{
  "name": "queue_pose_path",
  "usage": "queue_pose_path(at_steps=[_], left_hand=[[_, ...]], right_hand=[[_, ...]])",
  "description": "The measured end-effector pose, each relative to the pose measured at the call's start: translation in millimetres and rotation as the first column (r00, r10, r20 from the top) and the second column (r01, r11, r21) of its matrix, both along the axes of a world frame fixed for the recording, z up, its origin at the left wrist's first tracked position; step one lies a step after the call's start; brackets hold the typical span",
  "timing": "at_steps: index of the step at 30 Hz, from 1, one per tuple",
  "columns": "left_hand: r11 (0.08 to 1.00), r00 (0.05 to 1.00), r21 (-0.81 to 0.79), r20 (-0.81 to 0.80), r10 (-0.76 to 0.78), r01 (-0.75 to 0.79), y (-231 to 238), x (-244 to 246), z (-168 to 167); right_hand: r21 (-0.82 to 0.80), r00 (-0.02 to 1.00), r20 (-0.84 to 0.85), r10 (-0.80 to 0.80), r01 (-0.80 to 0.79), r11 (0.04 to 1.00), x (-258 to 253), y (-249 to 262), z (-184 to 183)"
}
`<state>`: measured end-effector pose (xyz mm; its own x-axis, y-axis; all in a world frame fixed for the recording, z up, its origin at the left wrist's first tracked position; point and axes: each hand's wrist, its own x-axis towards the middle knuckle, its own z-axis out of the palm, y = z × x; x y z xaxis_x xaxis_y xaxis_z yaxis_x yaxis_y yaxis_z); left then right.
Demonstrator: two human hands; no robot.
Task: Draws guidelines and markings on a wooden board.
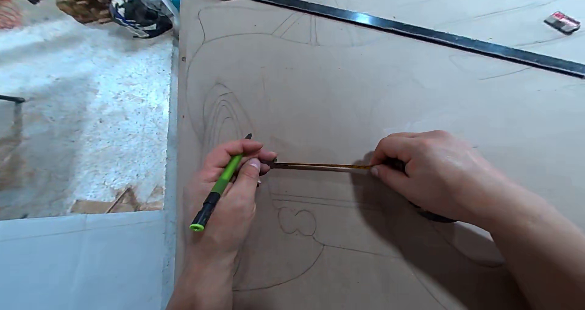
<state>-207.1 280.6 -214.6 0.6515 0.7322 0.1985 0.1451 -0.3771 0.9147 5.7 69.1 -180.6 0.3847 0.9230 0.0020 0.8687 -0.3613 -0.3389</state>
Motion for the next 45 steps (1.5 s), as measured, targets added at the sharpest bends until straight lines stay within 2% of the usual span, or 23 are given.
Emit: queue_pose_path(at_steps=[26,45], left_hand=[[1.0,1.0,0.0,-0.006,0.027,-0.027,-2.6,-0.5,1.5],[1.0,1.0,-0.016,-0.006,0.013,-0.013,-1.5,-2.5,2.4]], right_hand=[[0.007,1.0,-0.005,0.007,-0.007,1.0,-0.6,-1.5,-1.6],[0.079,0.999,-0.033,0.01,-0.007,0.997,3.0,-2.2,-6.6]])
